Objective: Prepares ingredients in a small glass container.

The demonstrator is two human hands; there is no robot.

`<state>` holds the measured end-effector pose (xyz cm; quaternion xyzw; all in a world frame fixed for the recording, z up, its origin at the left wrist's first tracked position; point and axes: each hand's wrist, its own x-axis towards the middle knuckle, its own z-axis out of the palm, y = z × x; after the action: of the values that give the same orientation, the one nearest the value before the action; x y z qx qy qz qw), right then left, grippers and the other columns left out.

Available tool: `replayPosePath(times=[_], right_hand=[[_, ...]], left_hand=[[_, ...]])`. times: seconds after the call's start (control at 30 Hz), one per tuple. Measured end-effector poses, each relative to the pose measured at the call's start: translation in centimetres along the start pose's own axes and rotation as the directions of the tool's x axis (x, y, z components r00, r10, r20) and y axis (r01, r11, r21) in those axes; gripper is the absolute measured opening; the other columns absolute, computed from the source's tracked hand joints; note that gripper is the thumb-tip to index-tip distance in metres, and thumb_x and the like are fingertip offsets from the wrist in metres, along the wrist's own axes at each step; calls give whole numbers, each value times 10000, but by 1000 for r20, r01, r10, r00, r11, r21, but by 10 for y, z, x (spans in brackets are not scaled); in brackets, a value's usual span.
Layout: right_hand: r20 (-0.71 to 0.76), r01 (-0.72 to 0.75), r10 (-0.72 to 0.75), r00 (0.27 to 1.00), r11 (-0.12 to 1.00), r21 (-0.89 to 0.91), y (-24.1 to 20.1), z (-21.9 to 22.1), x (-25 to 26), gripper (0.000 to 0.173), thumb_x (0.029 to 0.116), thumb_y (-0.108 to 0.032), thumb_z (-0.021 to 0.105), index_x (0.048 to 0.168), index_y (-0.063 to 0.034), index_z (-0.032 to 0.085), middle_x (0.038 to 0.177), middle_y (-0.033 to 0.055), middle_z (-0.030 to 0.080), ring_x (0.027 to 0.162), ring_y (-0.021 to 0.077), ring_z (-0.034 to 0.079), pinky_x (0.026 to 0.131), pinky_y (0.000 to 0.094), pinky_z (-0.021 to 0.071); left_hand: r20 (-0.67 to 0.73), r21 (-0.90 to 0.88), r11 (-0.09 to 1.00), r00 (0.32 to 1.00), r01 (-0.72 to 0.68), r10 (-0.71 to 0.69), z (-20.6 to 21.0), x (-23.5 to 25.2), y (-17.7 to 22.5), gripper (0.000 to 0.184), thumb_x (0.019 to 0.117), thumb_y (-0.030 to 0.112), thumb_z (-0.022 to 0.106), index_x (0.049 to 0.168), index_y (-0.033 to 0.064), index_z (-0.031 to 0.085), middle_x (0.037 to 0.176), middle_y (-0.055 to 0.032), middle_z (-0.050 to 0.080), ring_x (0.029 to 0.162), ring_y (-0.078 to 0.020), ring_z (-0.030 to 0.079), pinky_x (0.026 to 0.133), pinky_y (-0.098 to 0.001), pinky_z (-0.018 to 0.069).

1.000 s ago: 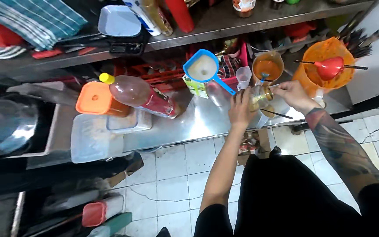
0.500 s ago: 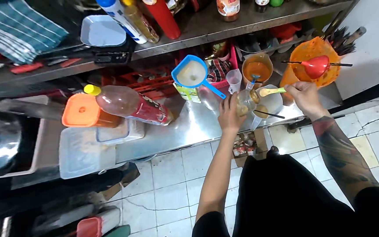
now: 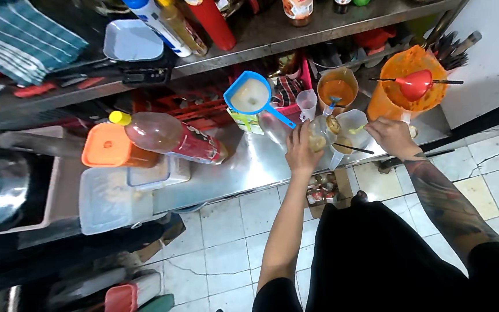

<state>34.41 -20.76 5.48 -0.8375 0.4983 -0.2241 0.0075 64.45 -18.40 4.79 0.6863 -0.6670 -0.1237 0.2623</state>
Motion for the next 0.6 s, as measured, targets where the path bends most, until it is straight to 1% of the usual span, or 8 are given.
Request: replayPosePath(times=[0.1,0.17,0.23,0.3,0.37,0.43,0.53,0.6], right_hand=[[-52,-157,173,984,962,224,-21,-32,12,237,1049,-227,593,1085,-27,715,927,129,690,749,217,674,686,408,582],[-106,-186,241,965,910,371,-36,-50,20,239,1053,-223,583,1043,-2,674,846,104,605,678,145,570,627,300,515],[-108,-156,222,969,890,428,-47,-57,32,241,1040,-230,596,997,-7,674,795,63,583,649,82,546,603,238,482],[-102,-13,54,993,931,365,-42,-45,46,236,1032,-243,619,1031,-41,740,869,76,675,718,134,635,657,313,558],[-64,135,-123,990,959,251,-40,-32,59,259,1045,-276,596,1063,-80,764,921,104,713,756,233,694,649,427,577],[33,198,-208,978,960,200,-41,-22,69,275,1060,-281,557,1050,-95,759,953,104,721,806,271,714,665,474,579],[241,89,-156,958,960,266,-45,-21,80,228,1010,-176,544,949,-61,732,953,111,704,874,291,699,748,536,559],[340,-25,-106,934,933,359,-47,-20,85,223,995,-153,572,865,-37,711,898,111,699,867,268,683,793,525,544]], left_hand=[[0,-28,1000,1000,0,0,-1,0,1,1052,604,322,963,1528,301,461,1529,-70,494,1392,-375,472,814,-583,584],[-1,-51,999,1000,-2,2,-1,-1,2,1053,605,319,965,1529,293,461,1542,-68,484,1393,-365,474,838,-577,582],[10,-65,998,1000,-8,9,-2,0,4,1052,606,324,963,1529,287,461,1543,-76,481,1386,-366,480,856,-575,577],[2,-68,997,999,-32,32,-2,1,6,1045,605,327,960,1525,278,466,1511,-92,509,1366,-369,498,849,-569,580],[-16,-66,996,998,-66,65,-2,1,10,1035,606,326,954,1521,269,474,1489,-85,532,1361,-366,503,836,-563,584],[-35,-60,994,995,-95,93,-2,0,14,1011,614,322,943,1514,272,485,1483,-72,541,1358,-360,507,827,-550,588],[-25,-37,991,992,-127,126,-5,1,20,998,620,301,944,1508,279,489,1497,-57,532,1380,-362,489,777,-556,598],[-1,-25,992,992,-124,124,-6,0,21,1007,622,297,948,1513,286,478,1507,-55,519,1397,-365,469,757,-559,597]])
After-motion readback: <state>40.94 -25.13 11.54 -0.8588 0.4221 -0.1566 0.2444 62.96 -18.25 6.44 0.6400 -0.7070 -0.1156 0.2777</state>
